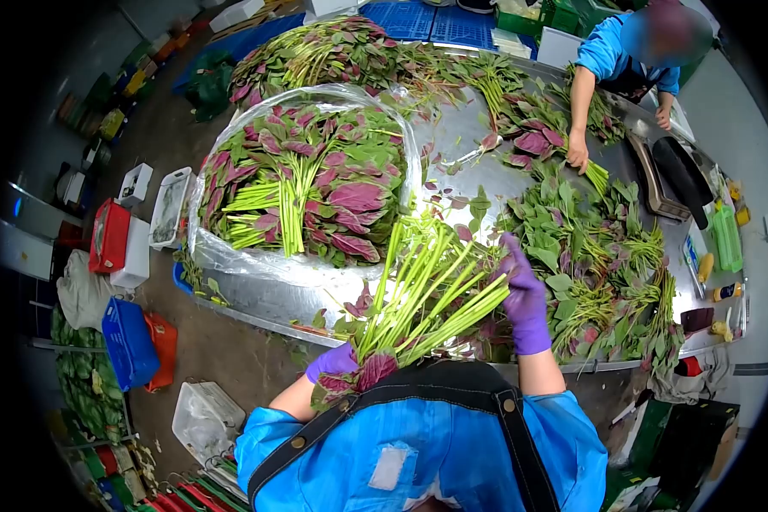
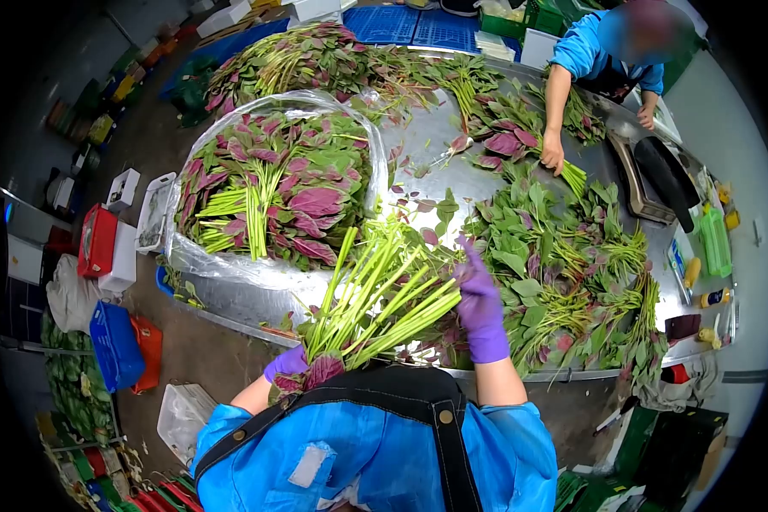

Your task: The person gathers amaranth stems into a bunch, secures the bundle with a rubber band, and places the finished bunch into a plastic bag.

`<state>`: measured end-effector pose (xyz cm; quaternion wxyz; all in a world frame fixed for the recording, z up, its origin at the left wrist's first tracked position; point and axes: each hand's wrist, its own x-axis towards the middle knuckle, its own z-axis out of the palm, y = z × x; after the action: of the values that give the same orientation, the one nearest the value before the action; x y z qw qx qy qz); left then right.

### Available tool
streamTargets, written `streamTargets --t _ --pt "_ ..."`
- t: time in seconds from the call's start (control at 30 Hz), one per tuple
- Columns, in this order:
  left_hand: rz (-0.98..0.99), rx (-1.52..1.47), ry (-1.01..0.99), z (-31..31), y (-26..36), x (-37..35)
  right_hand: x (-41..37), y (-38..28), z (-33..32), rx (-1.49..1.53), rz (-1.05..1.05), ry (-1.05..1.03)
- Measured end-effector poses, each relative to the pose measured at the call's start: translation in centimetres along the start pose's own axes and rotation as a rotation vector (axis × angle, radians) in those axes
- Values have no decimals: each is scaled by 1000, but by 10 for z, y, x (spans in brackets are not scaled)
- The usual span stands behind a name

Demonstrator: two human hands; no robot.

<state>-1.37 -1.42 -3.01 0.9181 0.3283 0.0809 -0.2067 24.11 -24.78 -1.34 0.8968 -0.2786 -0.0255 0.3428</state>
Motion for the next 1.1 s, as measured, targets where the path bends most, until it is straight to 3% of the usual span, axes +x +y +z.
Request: streamTargets --t 0.03,0.07,0.1,0.17,0.2,0.27,0.3,0.37,0.43,0.63,0.7,0.77,0.83,0.9,1.03,1.1 --pt "2 0 1 1 -1 0 5 -5 -7 35 -85 144" --pt "8 7 7 0 0 -1 7 -11 -26 -110 -210 71" --pt "10 16 4 0 0 -1 7 -10 -21 -110 -206 65" --pt "17 24 6 1 0 -1 0 -14 5 -1352 -583 232" --pt "17 27 4 1 0 -1 -10 -15 32 -1641 -742 56" --pt "12 32 2 3 0 0 -22 -3 49 -1610 -471 -395" --pt "7 32 2 4 0 1 -27 6 56 -1688 -357 -524" --pt "3 34 -3 4 1 2 -33 30 67 -1810 -457 -575" --pt "1 38 -7 3 1 3 -34 43 69 -1765 -180 -623" --pt "-9 45 -1 9 0 4 -30 49 65 -1567 7 -710" --pt "-109 111 68 16 6 10 -27 47 67 -1509 119 -805" --pt "-112 157 27 19 13 12 -25 38 77 -1558 89 -849" --pt "43 151 -127 33 21 16 -26 28 78 -1794 -94 -1008" --pt "47 189 -95 32 20 18 -19 11 68 -1743 -107 -998" --pt "49 269 -41 18 10 16 -1 -27 41 -1560 262 -632" --pt "64 254 -74 8 6 17 19 -31 14 -2003 79 -423"
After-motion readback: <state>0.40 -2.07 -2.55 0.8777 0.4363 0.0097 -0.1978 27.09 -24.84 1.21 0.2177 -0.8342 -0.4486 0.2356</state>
